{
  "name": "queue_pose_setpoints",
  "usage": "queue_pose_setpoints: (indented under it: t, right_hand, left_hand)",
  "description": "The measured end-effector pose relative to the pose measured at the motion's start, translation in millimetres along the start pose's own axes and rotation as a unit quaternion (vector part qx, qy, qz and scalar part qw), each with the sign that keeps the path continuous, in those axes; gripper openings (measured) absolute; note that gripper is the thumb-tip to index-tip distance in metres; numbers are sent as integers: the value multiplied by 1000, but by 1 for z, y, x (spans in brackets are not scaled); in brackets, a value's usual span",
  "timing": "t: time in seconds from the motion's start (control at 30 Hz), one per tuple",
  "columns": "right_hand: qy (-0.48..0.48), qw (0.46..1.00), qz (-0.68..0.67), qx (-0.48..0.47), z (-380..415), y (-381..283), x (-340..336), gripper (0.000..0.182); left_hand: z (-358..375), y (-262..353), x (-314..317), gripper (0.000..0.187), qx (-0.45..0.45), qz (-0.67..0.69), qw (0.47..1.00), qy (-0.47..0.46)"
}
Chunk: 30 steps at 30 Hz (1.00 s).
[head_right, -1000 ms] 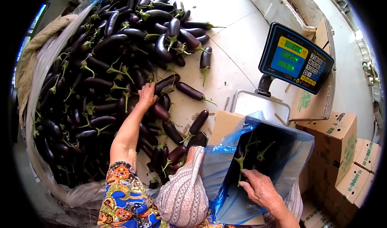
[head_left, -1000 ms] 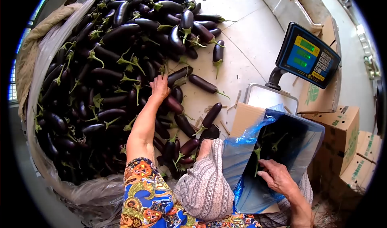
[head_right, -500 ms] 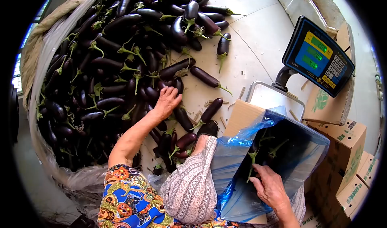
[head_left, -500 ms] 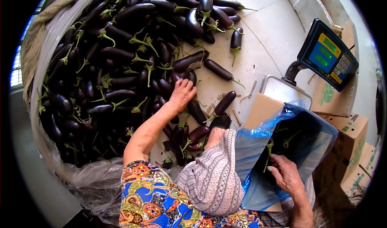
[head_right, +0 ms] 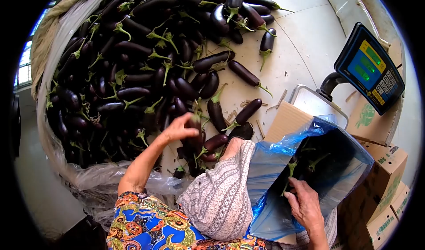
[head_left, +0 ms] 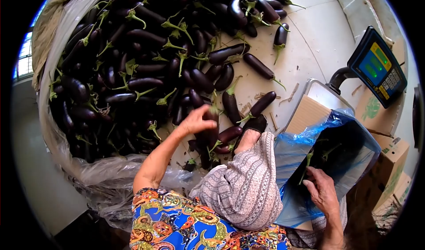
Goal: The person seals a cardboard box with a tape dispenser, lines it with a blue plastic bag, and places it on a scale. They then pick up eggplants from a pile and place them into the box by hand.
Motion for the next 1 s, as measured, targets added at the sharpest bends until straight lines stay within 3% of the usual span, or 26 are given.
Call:
queue_pose_setpoints:
  t: [0.07,0.1,0.17,0.23,0.27,0.4,0.47,0.57,0.67,0.73,0.8,0.87,1.0]
  right_hand:
    - [-3,1000,1,0,0,-1,1,38]
    - [-5,1000,3,-1,-1,-2,1,38]
    - [0,1000,0,-2,-3,-4,1,39]
    - [1,1000,0,1,-3,-5,2,38]
    - [3,1000,1,2,-3,-6,1,38]
    - [9,1000,-2,26,-3,-5,-1,36]
    - [12,1000,-10,22,-4,0,2,32]
    - [10,1000,2,14,-6,0,-1,31]
    - [32,999,-7,11,-2,-5,-5,30]
    - [57,998,-27,10,-1,-7,-10,30]
    - [76,996,-44,12,-1,-11,-15,29]
    - [82,994,-65,12,-3,-12,-19,28]
    - [126,990,-64,-29,-4,-23,-35,25]
  left_hand:
    - [15,-23,29,63,26,-37,996,-80]
    - [20,-30,35,57,-38,-51,993,-97]
    - [19,-28,18,40,19,-27,994,102]
    - [8,-26,-10,28,79,-46,942,322]
    - [8,-19,-26,25,73,-12,918,389]
    - [-4,-37,-87,44,49,-73,841,533]
    - [-19,-45,-112,51,69,-224,792,564]
    - [-50,-71,-127,60,-43,-257,816,516]
    - [-51,-51,-135,67,-68,-224,836,495]
    - [-32,-32,-139,63,20,-159,842,514]
    - [-16,-19,-147,57,99,16,866,491]
    - [21,56,-144,47,145,257,879,375]
    - [37,108,-138,41,237,456,826,234]
Point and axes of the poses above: each hand's wrist, its own z-axis away from the middle knuckle, its own x-axis out of the palm, y = z × x, the point moved 4 cm from there along -z, towards the middle knuckle, and after that the axes turned 2 degrees about y, right-handed, at the moved point
